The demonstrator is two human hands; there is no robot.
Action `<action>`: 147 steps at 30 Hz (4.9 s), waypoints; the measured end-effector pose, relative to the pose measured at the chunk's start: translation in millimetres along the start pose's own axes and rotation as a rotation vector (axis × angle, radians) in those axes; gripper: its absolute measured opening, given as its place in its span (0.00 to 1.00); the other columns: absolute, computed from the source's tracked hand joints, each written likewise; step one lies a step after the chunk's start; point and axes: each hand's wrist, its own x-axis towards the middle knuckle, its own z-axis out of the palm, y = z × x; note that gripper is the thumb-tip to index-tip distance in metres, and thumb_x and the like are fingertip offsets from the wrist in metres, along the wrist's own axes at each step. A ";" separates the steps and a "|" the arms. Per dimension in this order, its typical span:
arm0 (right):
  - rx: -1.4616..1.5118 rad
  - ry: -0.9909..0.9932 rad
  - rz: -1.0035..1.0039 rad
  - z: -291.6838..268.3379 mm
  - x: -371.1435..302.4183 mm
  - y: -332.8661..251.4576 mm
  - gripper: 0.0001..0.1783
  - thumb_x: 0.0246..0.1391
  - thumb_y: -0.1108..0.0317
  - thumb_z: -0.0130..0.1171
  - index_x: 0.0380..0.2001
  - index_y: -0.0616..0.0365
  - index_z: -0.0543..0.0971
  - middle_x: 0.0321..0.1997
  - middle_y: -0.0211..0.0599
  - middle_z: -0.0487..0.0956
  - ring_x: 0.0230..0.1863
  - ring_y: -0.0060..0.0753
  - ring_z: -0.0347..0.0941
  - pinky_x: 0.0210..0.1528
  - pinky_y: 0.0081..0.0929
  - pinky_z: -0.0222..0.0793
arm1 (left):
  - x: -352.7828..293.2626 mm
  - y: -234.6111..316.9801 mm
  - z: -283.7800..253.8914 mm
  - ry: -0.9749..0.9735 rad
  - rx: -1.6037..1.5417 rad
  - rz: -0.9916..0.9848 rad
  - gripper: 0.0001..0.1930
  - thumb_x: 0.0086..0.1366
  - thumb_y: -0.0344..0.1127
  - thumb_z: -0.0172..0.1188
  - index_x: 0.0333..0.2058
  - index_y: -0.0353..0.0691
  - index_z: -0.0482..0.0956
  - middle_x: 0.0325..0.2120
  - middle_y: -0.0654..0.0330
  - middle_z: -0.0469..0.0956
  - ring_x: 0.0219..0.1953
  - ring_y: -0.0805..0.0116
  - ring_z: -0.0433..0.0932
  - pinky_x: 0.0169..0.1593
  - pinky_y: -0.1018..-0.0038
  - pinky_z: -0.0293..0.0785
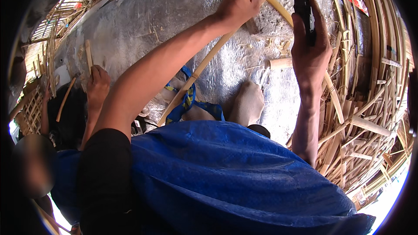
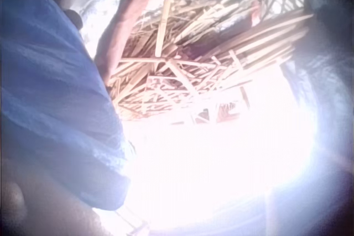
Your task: The person trims a wood strip with a knife, then uses a hammer to nail wood strips together while sitting on the floor.
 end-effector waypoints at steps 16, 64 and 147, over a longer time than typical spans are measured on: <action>0.031 -0.034 0.156 -3.1 2.3 3.9 0.25 0.63 0.62 0.59 0.63 0.48 0.71 0.37 0.34 0.85 0.32 0.14 0.75 0.32 0.19 0.70 | -0.1 -0.7 -2.9 0.020 0.073 0.039 0.07 0.63 0.28 0.61 0.37 0.31 0.78 0.29 0.51 0.79 0.30 0.61 0.79 0.34 0.70 0.74; -0.190 -0.061 -0.184 11.3 -10.5 11.2 0.24 0.61 0.67 0.59 0.61 0.52 0.73 0.54 0.43 0.80 0.49 0.38 0.80 0.42 0.30 0.82 | 2.1 -2.8 -6.2 -0.079 0.022 -0.053 0.03 0.61 0.23 0.62 0.32 0.31 0.77 0.26 0.56 0.75 0.26 0.67 0.74 0.32 0.72 0.70; -0.208 -0.062 -0.073 4.5 -3.5 11.1 0.25 0.62 0.67 0.59 0.62 0.47 0.72 0.50 0.41 0.82 0.39 0.35 0.84 0.36 0.27 0.81 | -0.2 -10.3 -1.0 0.042 0.096 0.114 0.03 0.56 0.26 0.66 0.29 0.34 0.82 0.27 0.57 0.80 0.31 0.61 0.75 0.41 0.67 0.68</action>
